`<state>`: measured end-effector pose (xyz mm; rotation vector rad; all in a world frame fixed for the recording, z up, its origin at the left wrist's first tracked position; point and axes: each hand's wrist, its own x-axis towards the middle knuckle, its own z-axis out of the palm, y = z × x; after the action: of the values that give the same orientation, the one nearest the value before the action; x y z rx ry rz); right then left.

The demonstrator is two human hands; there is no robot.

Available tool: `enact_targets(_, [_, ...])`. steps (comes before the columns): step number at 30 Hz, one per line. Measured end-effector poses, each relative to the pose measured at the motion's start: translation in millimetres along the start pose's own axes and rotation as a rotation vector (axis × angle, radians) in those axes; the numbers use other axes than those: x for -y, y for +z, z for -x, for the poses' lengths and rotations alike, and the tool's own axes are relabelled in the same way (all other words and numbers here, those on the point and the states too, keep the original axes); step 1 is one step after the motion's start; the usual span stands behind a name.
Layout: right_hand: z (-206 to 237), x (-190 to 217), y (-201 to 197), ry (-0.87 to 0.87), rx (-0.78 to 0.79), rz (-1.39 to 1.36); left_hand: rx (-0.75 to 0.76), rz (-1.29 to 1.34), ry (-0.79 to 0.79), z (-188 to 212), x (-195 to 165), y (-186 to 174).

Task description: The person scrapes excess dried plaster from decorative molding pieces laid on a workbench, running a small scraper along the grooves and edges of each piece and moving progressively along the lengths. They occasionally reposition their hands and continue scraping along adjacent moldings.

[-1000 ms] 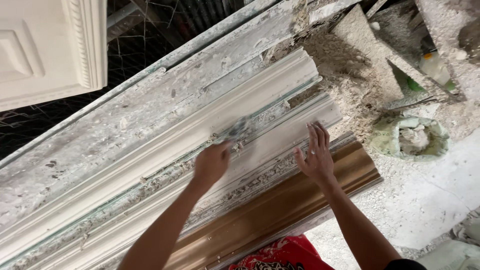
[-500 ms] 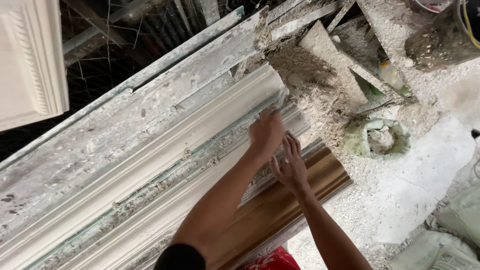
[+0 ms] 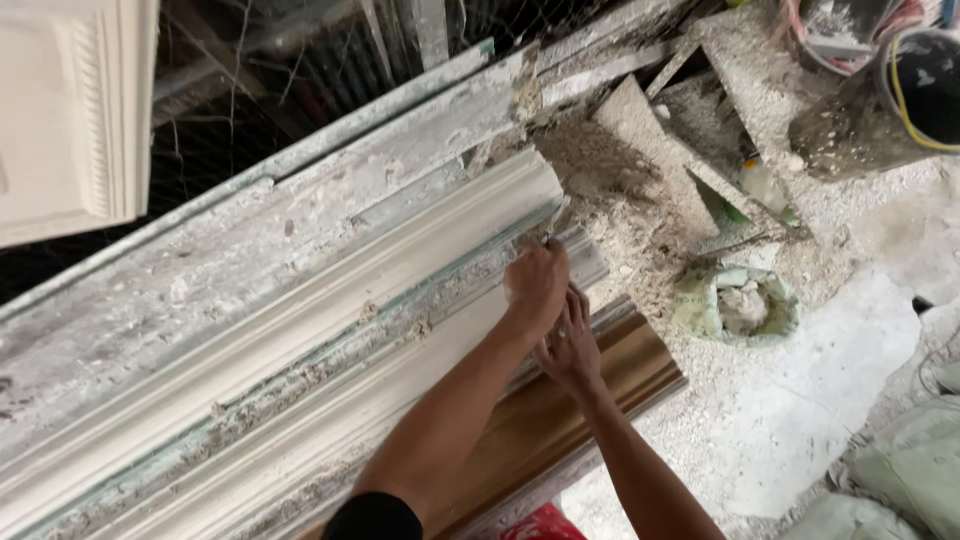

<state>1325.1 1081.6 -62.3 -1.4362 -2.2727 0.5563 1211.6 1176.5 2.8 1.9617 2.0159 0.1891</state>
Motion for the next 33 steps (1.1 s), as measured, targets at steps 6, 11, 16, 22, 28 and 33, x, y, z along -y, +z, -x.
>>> enact_targets(6, [-3.8, 3.5, -5.0, 0.021, -0.003, 0.042, 0.002, -0.015, 0.128, -22.3, -15.0, -15.5])
enact_targets(11, [-6.6, 6.4, 1.5, -0.081, -0.159, -0.058, 0.05, 0.397, 0.067, 47.9, 58.2, -49.5])
enact_targets(16, [-7.8, -0.1, 12.2, -0.22, -0.272, -0.096, -0.299, 0.625, -0.16, 233.4, 161.0, -66.9])
enact_targets(22, [-19.3, 101.7, 28.2, -0.57, -0.348, -0.091, -0.554, 0.781, -0.845, 478.0, 230.9, -58.9])
enact_targets(28, [71.6, 344.9, 146.9, -0.649, 0.199, -0.376, -1.133, 0.851, -1.187, 653.2, 240.5, -9.1])
enact_targets(33, [223.1, 437.6, 203.2, -0.618, 0.757, -0.429, -1.354, 0.864, -1.303, 766.9, 224.8, 47.1])
